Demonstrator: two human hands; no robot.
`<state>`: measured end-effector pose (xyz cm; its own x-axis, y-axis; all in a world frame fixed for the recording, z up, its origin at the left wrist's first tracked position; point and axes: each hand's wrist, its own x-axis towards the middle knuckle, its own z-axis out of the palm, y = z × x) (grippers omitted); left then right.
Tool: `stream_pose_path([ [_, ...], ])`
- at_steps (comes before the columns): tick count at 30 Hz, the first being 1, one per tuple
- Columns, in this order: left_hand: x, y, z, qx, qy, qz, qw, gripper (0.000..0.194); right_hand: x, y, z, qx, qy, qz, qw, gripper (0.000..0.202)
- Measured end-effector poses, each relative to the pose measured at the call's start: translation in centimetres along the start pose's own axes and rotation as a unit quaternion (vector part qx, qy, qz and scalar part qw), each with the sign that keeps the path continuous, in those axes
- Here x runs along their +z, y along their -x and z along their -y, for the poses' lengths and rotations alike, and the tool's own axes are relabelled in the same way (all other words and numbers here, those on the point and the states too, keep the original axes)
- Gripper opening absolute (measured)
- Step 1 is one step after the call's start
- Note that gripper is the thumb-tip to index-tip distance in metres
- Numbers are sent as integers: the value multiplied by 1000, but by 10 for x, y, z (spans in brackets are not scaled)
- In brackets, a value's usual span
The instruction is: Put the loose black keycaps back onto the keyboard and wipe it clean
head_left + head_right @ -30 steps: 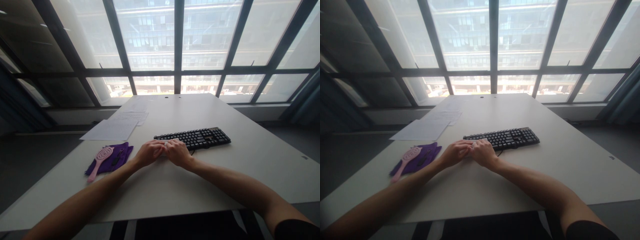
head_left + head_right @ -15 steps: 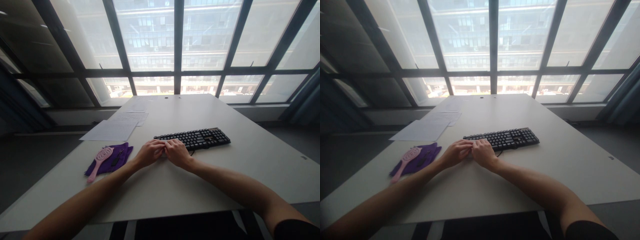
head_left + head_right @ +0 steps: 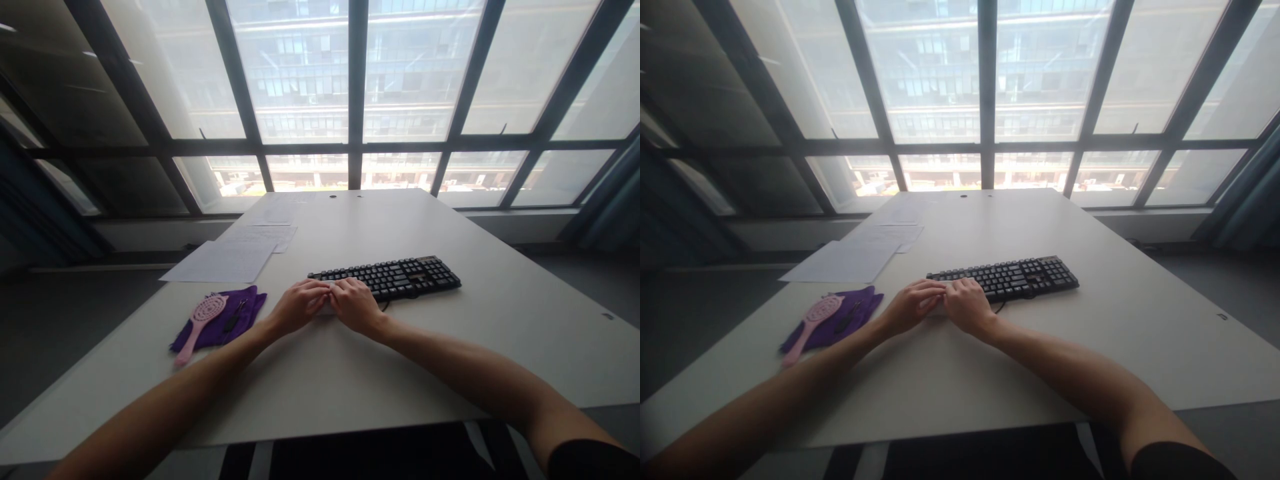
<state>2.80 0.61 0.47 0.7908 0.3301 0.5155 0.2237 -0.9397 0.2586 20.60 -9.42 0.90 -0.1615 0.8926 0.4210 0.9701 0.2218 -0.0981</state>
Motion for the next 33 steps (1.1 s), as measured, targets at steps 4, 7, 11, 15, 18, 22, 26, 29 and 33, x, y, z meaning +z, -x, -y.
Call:
stream_pose_path([
  [4, 0, -1, 6, -41, -33, -62, 997, 27, 5, -2, -5, 10, -10, -42, 999, 36],
  [7, 2, 1, 13, -63, -57, -68, 994, 26, 10, -2, -8, 9, -5, -46, 999, 39],
  [11, 5, 3, 17, -74, -61, -61, 994, 22, 12, -2, -9, -2, -6, -37, 999, 42],
  [15, 4, 1, 15, -90, -47, -52, 993, 19, 9, -3, -10, 5, -8, -44, 999, 41],
  [18, 2, 0, 13, -93, -35, -54, 994, 16, 7, -4, -12, 14, -15, -50, 999, 39],
  [22, 0, -1, 12, -78, -33, -53, 995, 20, 7, -5, -14, 21, -26, -53, 998, 36],
  [26, 2, -2, 15, -69, -49, -61, 995, 26, 10, -7, -15, 21, -20, -60, 998, 37],
  [29, 8, -4, 21, -79, -77, -59, 992, 35, 14, -10, -19, 37, -3, -67, 997, 50],
  [33, 16, -7, 28, -105, -103, -16, 989, 52, 19, -12, -24, 47, 12, -46, 998, 61],
])
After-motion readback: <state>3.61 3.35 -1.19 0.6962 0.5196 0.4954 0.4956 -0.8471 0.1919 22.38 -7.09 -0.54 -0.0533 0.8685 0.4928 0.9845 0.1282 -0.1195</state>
